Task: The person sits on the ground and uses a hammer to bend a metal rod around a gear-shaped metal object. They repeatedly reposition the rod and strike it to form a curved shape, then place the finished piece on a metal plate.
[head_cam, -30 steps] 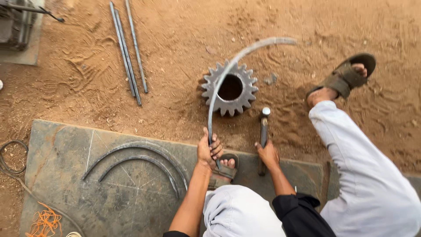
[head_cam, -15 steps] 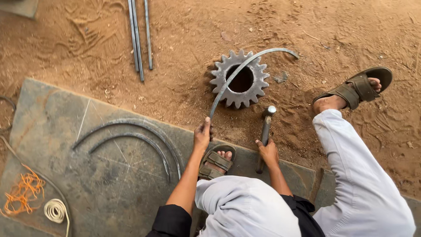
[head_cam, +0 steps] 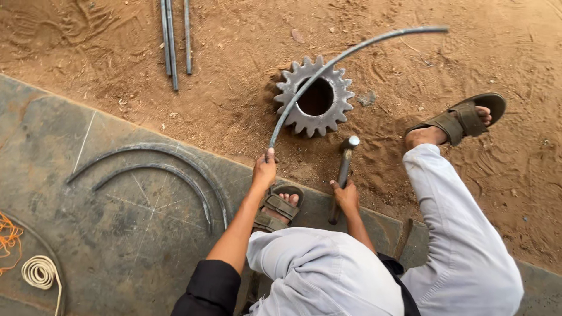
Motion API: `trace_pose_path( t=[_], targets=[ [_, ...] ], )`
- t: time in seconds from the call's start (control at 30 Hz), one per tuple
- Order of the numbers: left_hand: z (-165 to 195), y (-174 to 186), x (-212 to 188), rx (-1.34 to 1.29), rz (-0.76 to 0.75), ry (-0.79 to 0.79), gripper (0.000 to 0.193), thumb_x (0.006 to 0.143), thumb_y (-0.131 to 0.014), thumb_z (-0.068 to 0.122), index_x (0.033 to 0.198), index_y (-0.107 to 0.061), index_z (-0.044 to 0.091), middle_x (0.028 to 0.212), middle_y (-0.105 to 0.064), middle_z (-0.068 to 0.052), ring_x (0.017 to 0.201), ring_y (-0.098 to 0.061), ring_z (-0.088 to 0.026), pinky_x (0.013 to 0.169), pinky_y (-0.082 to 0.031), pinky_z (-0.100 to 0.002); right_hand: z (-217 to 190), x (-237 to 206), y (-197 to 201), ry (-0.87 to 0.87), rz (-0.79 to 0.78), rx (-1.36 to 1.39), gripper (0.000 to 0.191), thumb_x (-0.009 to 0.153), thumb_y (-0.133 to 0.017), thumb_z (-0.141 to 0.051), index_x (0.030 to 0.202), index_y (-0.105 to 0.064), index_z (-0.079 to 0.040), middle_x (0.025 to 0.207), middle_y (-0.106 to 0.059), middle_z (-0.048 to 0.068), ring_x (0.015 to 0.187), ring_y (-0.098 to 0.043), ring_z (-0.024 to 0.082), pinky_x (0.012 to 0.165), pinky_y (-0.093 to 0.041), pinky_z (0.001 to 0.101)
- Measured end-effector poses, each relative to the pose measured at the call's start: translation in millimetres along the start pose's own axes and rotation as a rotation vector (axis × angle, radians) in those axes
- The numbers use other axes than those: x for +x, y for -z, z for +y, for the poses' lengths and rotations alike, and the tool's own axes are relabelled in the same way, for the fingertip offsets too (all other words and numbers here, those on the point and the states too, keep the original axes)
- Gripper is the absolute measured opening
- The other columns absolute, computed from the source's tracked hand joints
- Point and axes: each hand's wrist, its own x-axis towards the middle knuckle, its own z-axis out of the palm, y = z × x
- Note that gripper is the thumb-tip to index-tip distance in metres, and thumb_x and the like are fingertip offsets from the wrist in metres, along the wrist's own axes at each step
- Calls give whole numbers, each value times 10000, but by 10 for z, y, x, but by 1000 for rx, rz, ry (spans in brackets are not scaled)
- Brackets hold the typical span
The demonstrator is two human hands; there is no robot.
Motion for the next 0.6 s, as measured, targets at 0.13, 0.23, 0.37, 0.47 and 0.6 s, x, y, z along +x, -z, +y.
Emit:
trace_pose_path(
  t=[0.13, 0.23, 0.37, 0.47, 0.6],
  targets=[
    [61, 93, 18, -172, -158, 277, 589, 1068, -453, 533, 960, -634, -17, 881, -629, -351, 867, -589, -586, 691, -500, -633, 4, 6, 11, -24, 9, 17, 599, 832, -773, -480, 1202, -664, -21, 1092, -730, 261, 1058, -698, 421, 921, -528, 501],
    [72, 83, -11, 85, 69, -44, 617, 1069, -420, 543, 913, -652, -7, 877, -666, -323, 852, -612, -552, 726, -496, -612, -2, -6, 38, -5, 3, 1, 624, 821, -782, -480, 1241, -647, -39, 1116, -725, 244, 1066, -691, 418, 928, -526, 509],
    [-10, -33, -162, 259, 204, -161, 615, 1047, -391, 559, 999, -633, -4, 920, -661, -345, 887, -604, -574, 739, -481, -628, -12, -52, 81, -64, -34, -2, 656, 824, -789, -479, 1291, -613, -54, 1145, -719, 222, 1071, -690, 415, 935, -528, 526],
    [-77, -89, -259, 298, 233, -295, 638, 1072, -383, 564, 1083, -606, -33, 936, -644, -369, 902, -608, -575, 772, -497, -613, -23, -73, 102, -79, -63, 10, 635, 843, -784, -479, 1283, -629, -49, 1140, -730, 234, 1065, -708, 413, 936, -549, 524],
    [-83, -125, -252, 278, 131, -137, 614, 1060, -343, 546, 1163, -580, -11, 969, -662, -343, 925, -645, -549, 785, -513, -606, -19, -62, 105, -93, -76, 12, 619, 844, -777, -480, 1271, -628, -59, 1130, -746, 216, 1062, -718, 390, 958, -539, 517]
  ],
)
